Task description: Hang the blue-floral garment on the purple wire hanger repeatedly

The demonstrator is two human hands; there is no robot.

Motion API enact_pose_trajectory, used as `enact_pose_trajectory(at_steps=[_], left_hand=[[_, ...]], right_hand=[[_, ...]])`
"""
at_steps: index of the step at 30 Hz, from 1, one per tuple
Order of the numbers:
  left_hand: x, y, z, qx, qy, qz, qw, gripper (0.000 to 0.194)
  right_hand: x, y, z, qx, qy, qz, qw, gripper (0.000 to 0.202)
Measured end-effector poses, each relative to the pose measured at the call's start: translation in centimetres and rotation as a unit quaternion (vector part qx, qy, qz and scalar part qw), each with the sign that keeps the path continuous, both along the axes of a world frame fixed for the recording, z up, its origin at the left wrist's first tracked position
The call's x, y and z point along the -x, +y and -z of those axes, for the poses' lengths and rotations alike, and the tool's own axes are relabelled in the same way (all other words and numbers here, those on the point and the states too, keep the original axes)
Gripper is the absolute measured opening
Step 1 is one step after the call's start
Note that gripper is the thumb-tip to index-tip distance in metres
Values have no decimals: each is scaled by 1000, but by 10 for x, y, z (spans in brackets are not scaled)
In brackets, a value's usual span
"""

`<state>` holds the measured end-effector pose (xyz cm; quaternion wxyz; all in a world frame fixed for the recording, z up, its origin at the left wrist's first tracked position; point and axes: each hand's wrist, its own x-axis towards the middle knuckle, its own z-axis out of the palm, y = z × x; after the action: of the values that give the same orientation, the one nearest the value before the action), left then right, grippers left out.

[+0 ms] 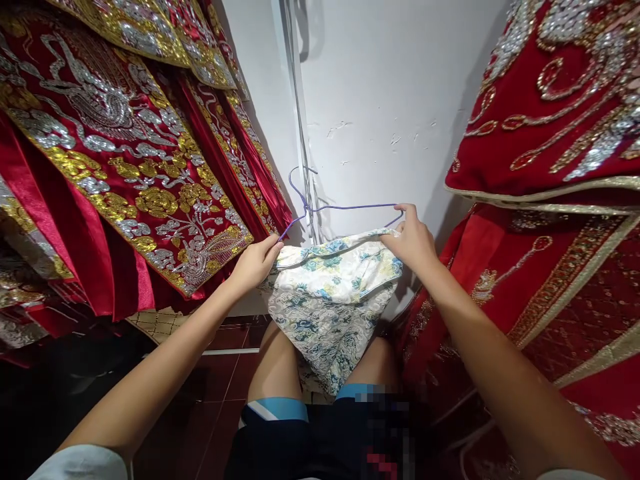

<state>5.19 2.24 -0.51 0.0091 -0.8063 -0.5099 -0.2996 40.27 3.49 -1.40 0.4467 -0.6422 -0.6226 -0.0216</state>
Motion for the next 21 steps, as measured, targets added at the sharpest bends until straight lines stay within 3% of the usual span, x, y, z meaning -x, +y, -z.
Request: enact_pose_trajectory(at_steps=[8,13,15,19,21], left_hand=[[-4,-5,-3,14,-16,12,1000,31],[4,-3,-3,9,-52,3,999,33],[16,1,3,19,-103,-19,994,34],[51,11,26,73,-194,-86,975,40],[65,13,41,59,-247,-93,963,37]], right_hand=[[-3,19,-4,-16,19,-22,999,81],[0,12,-9,-1,-22,-19,1000,29],[2,5,-13,12,-35,-38,999,15],[-2,-7,-24,122,18,-121,985,33],[-7,-7,-30,215,85,-184,955,34]])
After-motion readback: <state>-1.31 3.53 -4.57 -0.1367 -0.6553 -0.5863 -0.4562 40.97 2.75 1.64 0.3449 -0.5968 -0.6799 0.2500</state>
